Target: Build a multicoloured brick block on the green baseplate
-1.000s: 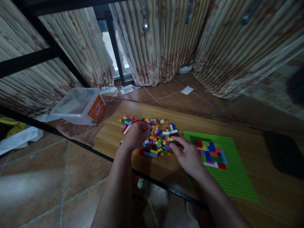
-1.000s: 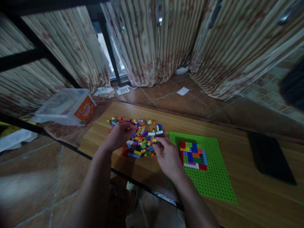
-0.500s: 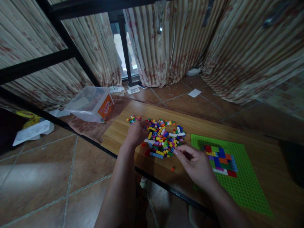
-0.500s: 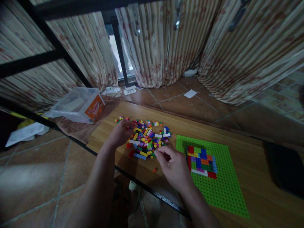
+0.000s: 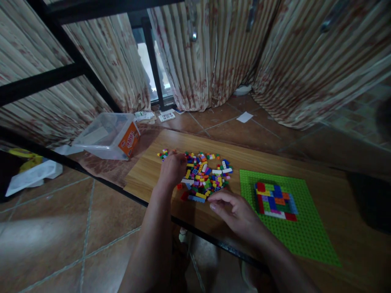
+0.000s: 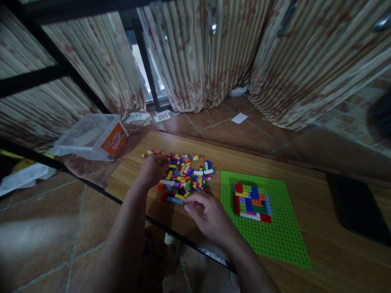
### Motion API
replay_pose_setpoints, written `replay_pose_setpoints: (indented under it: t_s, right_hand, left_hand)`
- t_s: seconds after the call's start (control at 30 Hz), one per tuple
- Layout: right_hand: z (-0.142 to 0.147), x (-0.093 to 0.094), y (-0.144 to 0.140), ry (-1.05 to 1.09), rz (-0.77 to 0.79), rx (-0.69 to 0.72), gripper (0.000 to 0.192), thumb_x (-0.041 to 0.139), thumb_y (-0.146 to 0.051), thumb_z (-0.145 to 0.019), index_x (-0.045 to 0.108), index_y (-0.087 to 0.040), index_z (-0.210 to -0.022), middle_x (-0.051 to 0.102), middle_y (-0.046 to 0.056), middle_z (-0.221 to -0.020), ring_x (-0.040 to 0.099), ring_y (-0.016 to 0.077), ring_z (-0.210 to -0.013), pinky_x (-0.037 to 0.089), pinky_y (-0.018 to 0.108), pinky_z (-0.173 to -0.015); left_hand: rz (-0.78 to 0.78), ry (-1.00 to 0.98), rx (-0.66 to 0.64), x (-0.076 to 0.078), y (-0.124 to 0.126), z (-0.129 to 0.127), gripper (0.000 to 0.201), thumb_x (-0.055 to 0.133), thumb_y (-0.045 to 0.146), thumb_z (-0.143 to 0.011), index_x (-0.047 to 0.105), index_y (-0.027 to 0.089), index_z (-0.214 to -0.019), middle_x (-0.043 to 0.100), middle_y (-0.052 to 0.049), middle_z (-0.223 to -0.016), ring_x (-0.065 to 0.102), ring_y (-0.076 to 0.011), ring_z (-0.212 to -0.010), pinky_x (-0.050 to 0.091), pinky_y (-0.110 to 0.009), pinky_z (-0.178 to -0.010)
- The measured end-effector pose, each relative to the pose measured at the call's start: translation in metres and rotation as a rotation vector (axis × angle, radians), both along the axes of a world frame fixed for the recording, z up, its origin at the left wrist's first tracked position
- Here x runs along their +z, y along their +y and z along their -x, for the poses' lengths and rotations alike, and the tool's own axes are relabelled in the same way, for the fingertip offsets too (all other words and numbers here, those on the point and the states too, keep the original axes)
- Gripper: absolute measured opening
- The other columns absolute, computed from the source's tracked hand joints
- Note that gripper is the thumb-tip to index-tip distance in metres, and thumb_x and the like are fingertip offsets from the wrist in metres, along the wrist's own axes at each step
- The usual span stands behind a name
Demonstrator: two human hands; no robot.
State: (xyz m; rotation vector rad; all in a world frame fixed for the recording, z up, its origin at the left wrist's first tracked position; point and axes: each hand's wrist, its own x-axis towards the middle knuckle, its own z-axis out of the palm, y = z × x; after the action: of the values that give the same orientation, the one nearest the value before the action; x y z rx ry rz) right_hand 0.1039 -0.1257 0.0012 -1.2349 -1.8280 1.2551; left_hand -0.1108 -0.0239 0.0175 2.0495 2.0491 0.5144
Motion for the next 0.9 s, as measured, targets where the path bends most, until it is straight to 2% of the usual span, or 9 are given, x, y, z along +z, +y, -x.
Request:
replay_pose_setpoints:
  t_s: [0.1, 0.27, 0.43, 0.57, 0.8, 0.9]
  right_hand:
    - [-0.0009, 0.0001, -0.0019, -0.004, -0.017, -0.041, 0.017, 0.055, -0.027, -0.09, 0.069, -0.022, -0.097, 0.07, 0.003, -0.093, 0.064, 0.0167, -0.088, 0.048, 0.029, -0.079]
    - [0.0016, -0.0004, -0.0045, -0.023, -0.106, -0.031, 0.015, 0.055, -0.021, -0.089, 0.069, -0.021, -0.093, 0.07, 0.003, -0.091, 0.064, 0.0157, -0.086, 0.047, 0.029, -0.078]
    - [0.0031, 0.0009, -0.002, -0.035, -0.133, -0.047, 0.015, 0.055, -0.018, -0.089, 0.07, -0.02, -0.09, 0.071, 0.003, -0.088, 0.065, 0.0146, -0.083, 0.046, 0.027, -0.074]
    - [0.0034, 0.0025, -0.0023, -0.039, -0.129, -0.06, 0.015, 0.056, -0.018, -0.088, 0.07, -0.02, -0.087, 0.07, 0.002, -0.084, 0.064, 0.0139, -0.078, 0.045, 0.026, -0.07]
    - [0.0034, 0.0034, -0.0025, -0.031, -0.126, -0.058, 0.015, 0.056, -0.018, -0.088, 0.07, -0.021, -0.087, 0.07, 0.002, -0.083, 0.063, 0.0138, -0.077, 0.045, 0.025, -0.069]
    - [0.0035, 0.0028, -0.0027, -0.023, -0.127, -0.058, 0.016, 0.055, -0.018, -0.089, 0.07, -0.02, -0.087, 0.07, 0.002, -0.084, 0.064, 0.014, -0.079, 0.045, 0.026, -0.071]
  left_hand:
    - [-0.013, -0.015, 0.064, 0.0008, 0.0004, 0.0016, 0.02, 0.055, 0.018, -0.079, 0.074, 0.018, -0.086, 0.066, -0.01, -0.097, 0.063, -0.0222, -0.084, 0.048, -0.031, -0.078]
    - [0.045, -0.033, -0.052, 0.0011, -0.0027, 0.003, 0.022, 0.056, 0.018, -0.075, 0.076, 0.021, -0.083, 0.067, -0.007, -0.093, 0.063, -0.0197, -0.079, 0.049, -0.029, -0.075]
    - [0.033, -0.006, -0.042, 0.0004, -0.0017, 0.0005, 0.024, 0.059, 0.026, -0.077, 0.077, 0.021, -0.093, 0.067, -0.008, -0.1, 0.063, -0.0212, -0.083, 0.05, -0.032, -0.079]
    - [0.013, 0.032, -0.059, -0.0001, 0.002, -0.0003, 0.025, 0.061, 0.028, -0.075, 0.077, 0.021, -0.093, 0.067, -0.009, -0.094, 0.062, -0.0226, -0.081, 0.05, -0.034, -0.08]
    - [0.015, 0.053, -0.066, 0.0028, 0.0029, -0.0048, 0.02, 0.061, 0.026, -0.074, 0.077, 0.018, -0.082, 0.066, -0.011, -0.092, 0.062, -0.0246, -0.085, 0.05, -0.036, -0.084]
    - [-0.012, 0.053, -0.055, 0.0023, 0.0033, -0.005, 0.026, 0.059, 0.02, -0.073, 0.075, 0.015, -0.092, 0.066, -0.013, -0.099, 0.062, -0.0257, -0.091, 0.049, -0.037, -0.088]
